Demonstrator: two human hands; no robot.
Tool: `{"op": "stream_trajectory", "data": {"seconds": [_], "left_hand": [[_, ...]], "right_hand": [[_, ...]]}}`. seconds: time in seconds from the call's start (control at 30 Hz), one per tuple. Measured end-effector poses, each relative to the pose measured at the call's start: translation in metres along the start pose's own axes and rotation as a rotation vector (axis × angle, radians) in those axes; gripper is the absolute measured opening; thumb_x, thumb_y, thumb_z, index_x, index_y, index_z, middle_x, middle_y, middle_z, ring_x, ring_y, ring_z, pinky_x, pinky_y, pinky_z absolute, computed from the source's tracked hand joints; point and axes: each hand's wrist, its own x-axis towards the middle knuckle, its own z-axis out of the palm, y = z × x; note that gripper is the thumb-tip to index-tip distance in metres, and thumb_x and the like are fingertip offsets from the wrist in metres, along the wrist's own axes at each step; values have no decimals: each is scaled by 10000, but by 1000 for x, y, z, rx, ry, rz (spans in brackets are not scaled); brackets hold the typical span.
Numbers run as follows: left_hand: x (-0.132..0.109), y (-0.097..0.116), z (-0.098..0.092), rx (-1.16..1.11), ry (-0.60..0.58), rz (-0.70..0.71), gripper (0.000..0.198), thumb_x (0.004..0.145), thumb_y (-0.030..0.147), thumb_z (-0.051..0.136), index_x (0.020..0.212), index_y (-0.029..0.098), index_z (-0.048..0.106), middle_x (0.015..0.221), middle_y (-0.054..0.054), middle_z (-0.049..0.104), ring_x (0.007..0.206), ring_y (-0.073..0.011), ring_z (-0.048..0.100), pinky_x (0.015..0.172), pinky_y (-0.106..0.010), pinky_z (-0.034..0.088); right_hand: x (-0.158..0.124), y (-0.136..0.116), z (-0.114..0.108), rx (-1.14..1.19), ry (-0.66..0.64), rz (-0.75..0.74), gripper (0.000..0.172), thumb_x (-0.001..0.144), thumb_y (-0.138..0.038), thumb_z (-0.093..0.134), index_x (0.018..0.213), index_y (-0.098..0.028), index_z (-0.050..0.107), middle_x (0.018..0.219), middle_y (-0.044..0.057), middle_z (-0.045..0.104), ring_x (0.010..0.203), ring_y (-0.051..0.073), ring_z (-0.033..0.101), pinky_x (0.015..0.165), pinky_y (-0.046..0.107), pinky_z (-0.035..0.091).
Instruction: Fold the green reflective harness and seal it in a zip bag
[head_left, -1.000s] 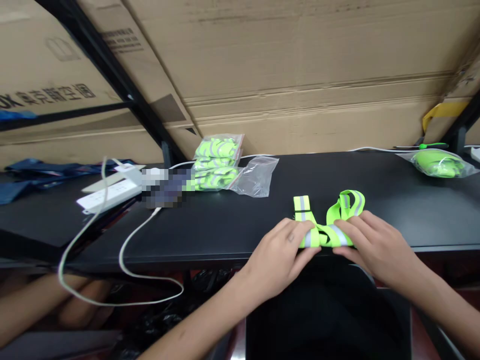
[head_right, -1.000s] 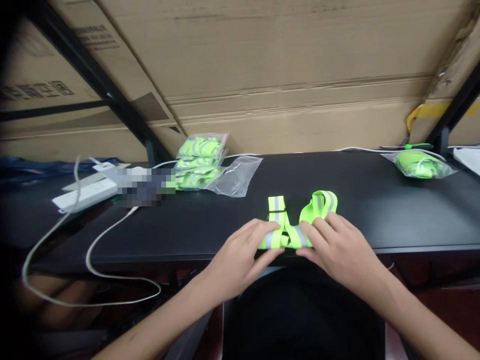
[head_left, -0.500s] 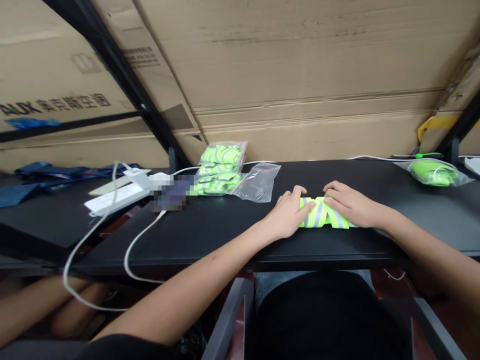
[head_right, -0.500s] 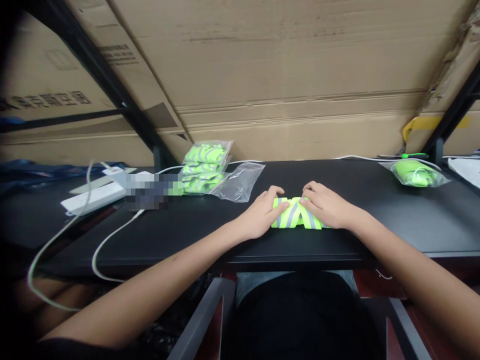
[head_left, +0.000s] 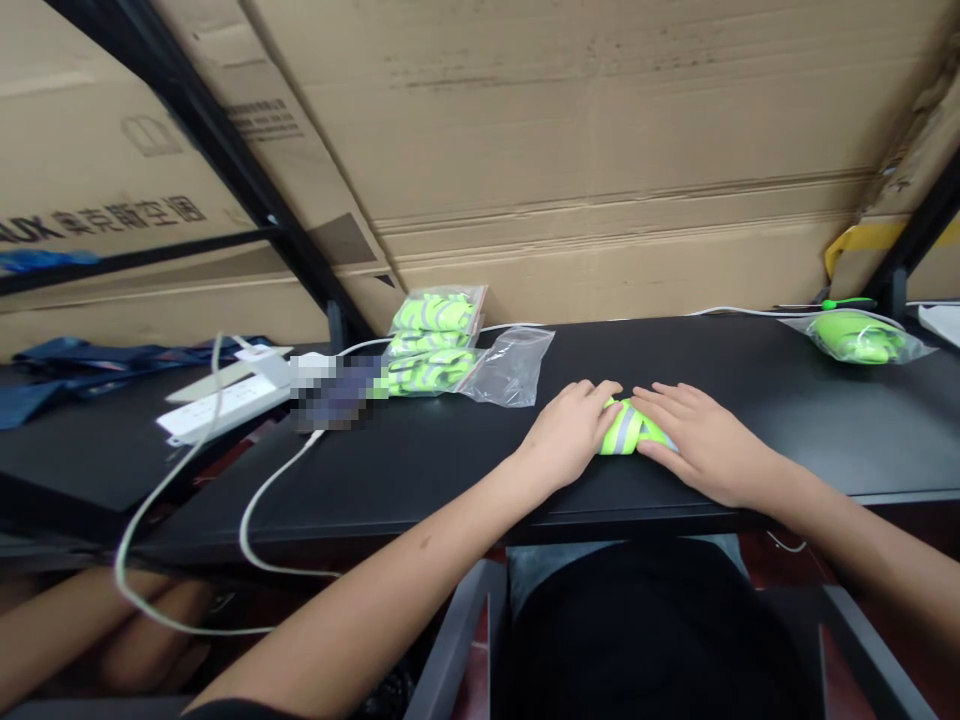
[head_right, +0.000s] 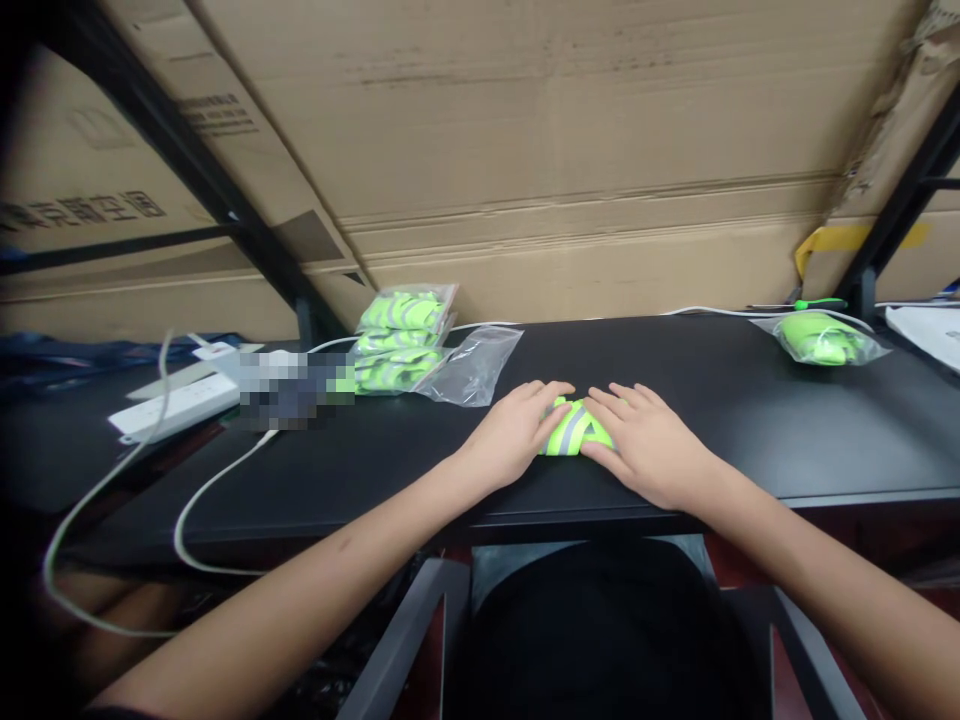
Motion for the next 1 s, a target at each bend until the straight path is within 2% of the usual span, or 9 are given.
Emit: {"op": "stream_trajectory", "data": {"seconds": [0.07,0.17,0.33,0.43,0.63,0.7,0.8,0.9,1.0], "left_hand": [[-7,7,2,-28,11,14,263,1028,281,374,1184,171,554,1041,-87,629,1020,-250,595,935,-425,495],[-15,15,9,-137,52,-12,169,991,218,393,1125,177,486,1077,-102,611,1016,-251,600,903,-431,509],[-15,20,19,-420,135,-73,147,967,160,347,1109,182,376,1093,-119,560,976,-214,610,855,-399,513],[-16,22,18,-550,155,-151,144,959,183,380,1103,183,370,1091,-113,544,988,-215,589,864,-401,497],[-18,23,12,-747,86,-341,136,903,153,373,1024,206,408,1046,-66,545,985,-209,553,878,-398,461],[-19,21,10,-769,46,-356,146,900,169,375,1036,210,409,1075,-65,535,989,-211,541,860,-392,465],[-26,17,4,-734,-96,-299,229,908,204,395,1137,212,385,1136,-78,515,1026,-223,537,869,-404,481],[-36,15,-6,-596,-207,-170,305,943,250,401,1242,214,354,1258,-113,486,1187,-248,501,1010,-457,447],[-41,12,-16,-451,-239,-94,352,959,255,388,1308,218,376,1391,-121,454,1347,-254,414,1145,-483,342]], "right_hand": [[-12,-9,-4,-18,-12,5,545,1029,-469,371,1524,-242,389,1543,142,457,1363,348,476,1056,571,410],[-20,-18,-9,-55,-14,17,578,1016,-527,370,1554,-320,334,1579,158,395,1297,366,530,989,573,448],[-17,-24,-11,-90,-35,44,558,1033,-503,324,1558,-315,328,1403,150,578,1115,332,616,858,503,505],[-16,-27,-9,-139,-31,49,559,1031,-498,335,1554,-302,339,1339,148,616,1046,325,632,806,478,511],[-17,-32,0,-220,-16,16,493,1035,-365,384,1525,-311,375,1577,145,401,1272,400,541,925,587,464],[-18,-32,0,-199,-31,-8,490,1028,-302,389,1518,-309,379,1599,140,366,1329,414,493,949,623,439],[-19,-32,-4,-131,-71,-26,504,1021,-248,374,1519,-329,370,1570,123,417,1345,406,478,961,644,418],[-17,-34,-10,-55,-89,-16,520,1025,-443,397,1531,-344,340,1502,107,500,1296,396,509,963,656,399],[-14,-38,-12,-40,-82,-17,784,862,-752,497,1503,-313,394,1433,124,546,1165,396,565,908,611,424]]}}
